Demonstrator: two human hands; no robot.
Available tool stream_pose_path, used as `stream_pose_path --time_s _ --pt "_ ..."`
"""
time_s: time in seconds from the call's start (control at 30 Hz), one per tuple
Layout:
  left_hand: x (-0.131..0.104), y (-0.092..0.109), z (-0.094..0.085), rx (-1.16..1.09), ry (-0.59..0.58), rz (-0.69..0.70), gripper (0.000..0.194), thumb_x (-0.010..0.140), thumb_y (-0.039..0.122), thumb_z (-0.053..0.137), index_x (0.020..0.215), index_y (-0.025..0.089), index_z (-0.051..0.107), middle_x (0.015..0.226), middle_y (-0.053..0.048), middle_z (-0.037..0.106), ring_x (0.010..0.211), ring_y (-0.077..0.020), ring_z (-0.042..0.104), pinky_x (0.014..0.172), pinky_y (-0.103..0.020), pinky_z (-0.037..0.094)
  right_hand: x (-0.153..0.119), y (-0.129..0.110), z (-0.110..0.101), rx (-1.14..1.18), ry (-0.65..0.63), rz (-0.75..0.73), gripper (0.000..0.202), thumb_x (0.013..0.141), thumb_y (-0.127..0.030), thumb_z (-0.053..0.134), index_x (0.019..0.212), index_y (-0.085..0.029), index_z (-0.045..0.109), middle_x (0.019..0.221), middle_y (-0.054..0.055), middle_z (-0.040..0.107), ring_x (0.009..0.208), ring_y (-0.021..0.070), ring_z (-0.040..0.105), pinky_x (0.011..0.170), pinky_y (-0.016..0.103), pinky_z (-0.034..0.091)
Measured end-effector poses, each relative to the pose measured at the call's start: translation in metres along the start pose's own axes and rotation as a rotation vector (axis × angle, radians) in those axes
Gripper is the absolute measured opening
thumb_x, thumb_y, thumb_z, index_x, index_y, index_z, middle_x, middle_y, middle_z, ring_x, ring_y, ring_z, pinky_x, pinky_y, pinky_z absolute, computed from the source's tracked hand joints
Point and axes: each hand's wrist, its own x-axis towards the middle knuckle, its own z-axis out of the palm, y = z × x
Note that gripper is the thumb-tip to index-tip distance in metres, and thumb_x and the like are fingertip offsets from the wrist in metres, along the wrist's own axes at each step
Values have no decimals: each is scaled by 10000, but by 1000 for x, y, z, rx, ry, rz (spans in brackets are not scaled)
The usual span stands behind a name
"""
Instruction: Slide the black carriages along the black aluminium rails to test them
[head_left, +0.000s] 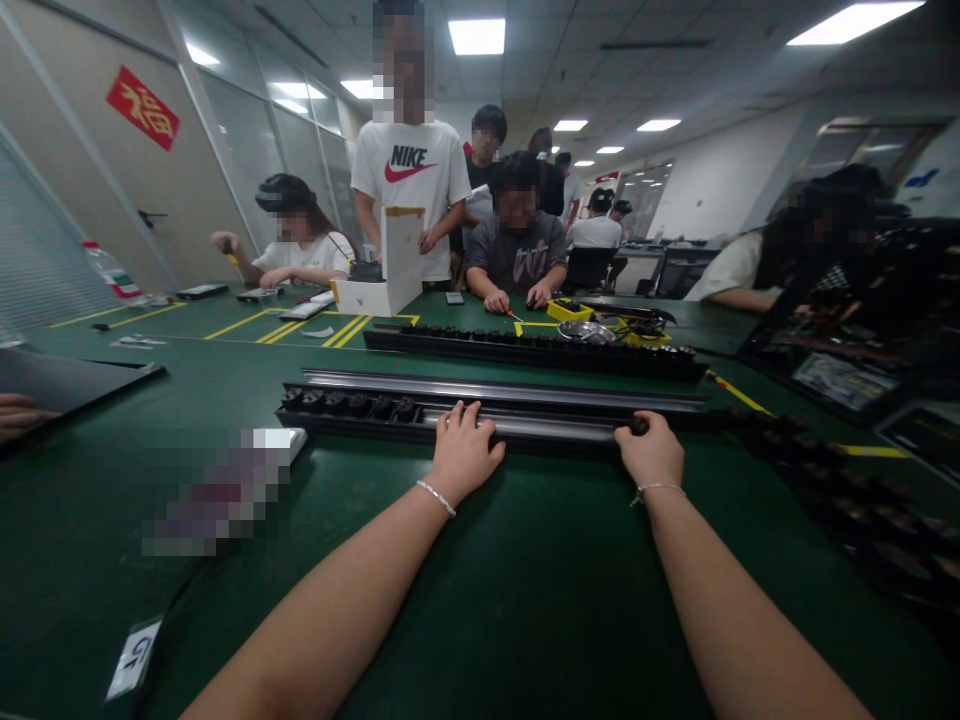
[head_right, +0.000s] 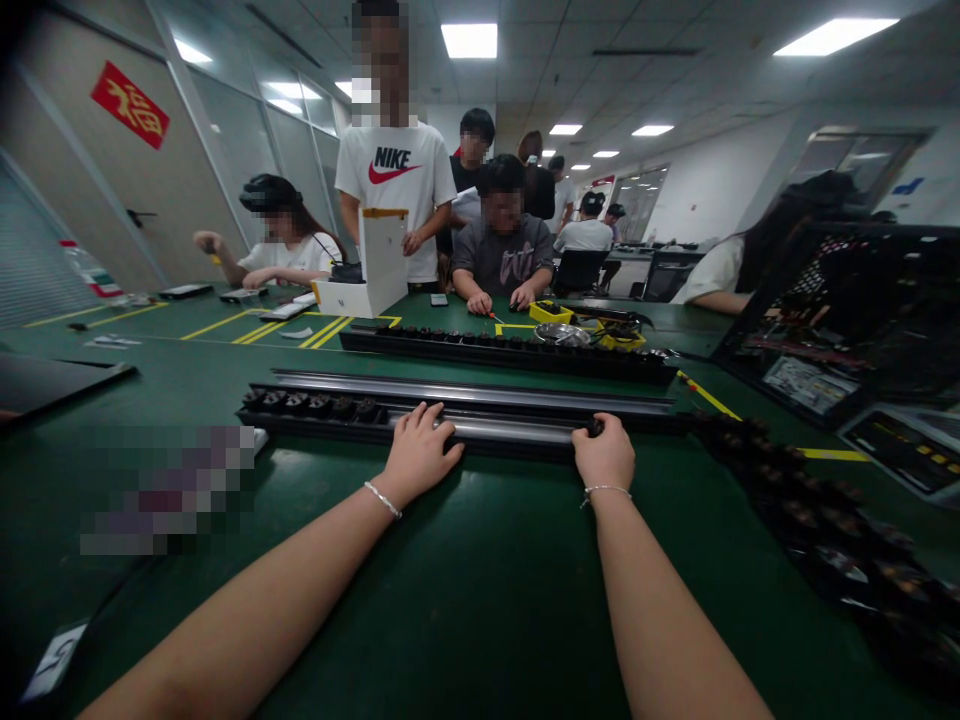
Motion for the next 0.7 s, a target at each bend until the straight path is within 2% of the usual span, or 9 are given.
stream_pose_path --time_s 0.53,0.7 --pt "0 -1 3 47 33 24 318 817 468 481 991 250 634 1366 -76 463 1303 -300 332 1021 -470 294 13 19 4 56 109 -10 427 695 -310 539 1092 -164 597 985 119 632 882 246 582 827 369 448" --pt "0 -2 5 44 44 29 320 816 469 481 991 249 635 1362 -78 468 1297 -303 343 1016 -469 300 20 30 1 96 156 55 425 669 -313 554 1066 -173 614 971 117 638 848 248 581 802 379 460"
